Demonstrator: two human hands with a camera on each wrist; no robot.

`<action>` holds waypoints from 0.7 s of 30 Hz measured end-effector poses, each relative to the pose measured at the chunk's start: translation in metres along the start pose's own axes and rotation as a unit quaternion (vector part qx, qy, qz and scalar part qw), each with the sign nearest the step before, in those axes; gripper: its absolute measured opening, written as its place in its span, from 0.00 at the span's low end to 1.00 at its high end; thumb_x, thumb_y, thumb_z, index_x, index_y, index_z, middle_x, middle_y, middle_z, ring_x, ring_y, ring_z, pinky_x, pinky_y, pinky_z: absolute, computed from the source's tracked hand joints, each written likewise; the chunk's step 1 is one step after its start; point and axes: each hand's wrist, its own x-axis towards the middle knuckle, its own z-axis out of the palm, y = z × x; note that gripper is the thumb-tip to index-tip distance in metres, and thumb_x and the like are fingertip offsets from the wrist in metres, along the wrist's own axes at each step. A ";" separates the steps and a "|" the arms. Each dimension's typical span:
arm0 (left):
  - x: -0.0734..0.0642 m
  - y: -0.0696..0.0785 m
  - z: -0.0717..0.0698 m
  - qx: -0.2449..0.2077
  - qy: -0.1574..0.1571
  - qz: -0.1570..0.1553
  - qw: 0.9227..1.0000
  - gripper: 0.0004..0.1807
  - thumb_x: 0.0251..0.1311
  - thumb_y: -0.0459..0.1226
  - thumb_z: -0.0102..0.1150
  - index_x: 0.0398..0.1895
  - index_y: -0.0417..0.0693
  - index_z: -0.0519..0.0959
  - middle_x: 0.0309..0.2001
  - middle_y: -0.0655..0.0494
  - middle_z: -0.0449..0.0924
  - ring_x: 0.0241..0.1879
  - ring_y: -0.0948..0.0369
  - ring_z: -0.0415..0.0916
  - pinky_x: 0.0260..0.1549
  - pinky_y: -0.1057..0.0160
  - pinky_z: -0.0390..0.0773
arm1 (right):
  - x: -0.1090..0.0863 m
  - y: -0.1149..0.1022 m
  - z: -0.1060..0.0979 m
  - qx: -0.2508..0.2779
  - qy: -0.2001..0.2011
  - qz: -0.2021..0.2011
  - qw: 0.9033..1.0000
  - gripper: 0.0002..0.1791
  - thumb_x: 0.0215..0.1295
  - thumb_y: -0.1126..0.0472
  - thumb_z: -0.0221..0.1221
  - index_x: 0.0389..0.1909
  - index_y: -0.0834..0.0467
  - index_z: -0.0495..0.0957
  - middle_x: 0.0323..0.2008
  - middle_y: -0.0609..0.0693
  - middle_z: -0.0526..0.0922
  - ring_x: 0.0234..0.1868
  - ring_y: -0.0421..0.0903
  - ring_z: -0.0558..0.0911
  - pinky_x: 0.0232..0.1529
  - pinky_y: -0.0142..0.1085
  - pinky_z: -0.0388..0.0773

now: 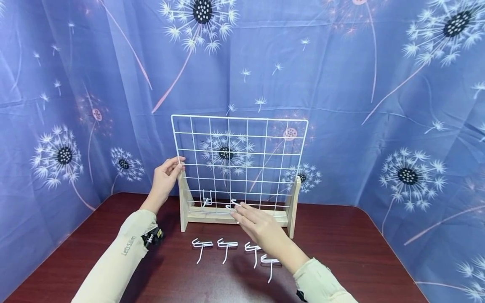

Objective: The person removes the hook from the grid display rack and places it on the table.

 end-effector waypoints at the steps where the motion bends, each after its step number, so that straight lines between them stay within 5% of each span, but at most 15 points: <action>1: 0.000 0.000 0.000 -0.002 -0.001 0.001 1.000 0.13 0.63 0.21 0.52 0.49 0.21 0.76 0.40 0.28 0.73 0.37 0.65 0.81 0.43 0.67 0.81 | -0.002 -0.001 0.000 0.000 -0.005 -0.002 1.000 0.20 0.77 0.58 0.44 0.51 0.64 0.81 0.50 0.58 0.82 0.51 0.55 0.81 0.51 0.43 0.79; 21: 0.000 0.001 0.001 -0.002 -0.001 0.000 1.000 0.13 0.63 0.20 0.51 0.49 0.20 0.75 0.40 0.28 0.73 0.35 0.71 0.79 0.42 0.70 0.80 | -0.037 -0.009 -0.003 -0.032 -0.076 -0.046 0.996 0.20 0.78 0.58 0.40 0.54 0.62 0.79 0.52 0.57 0.81 0.52 0.53 0.81 0.52 0.41 0.79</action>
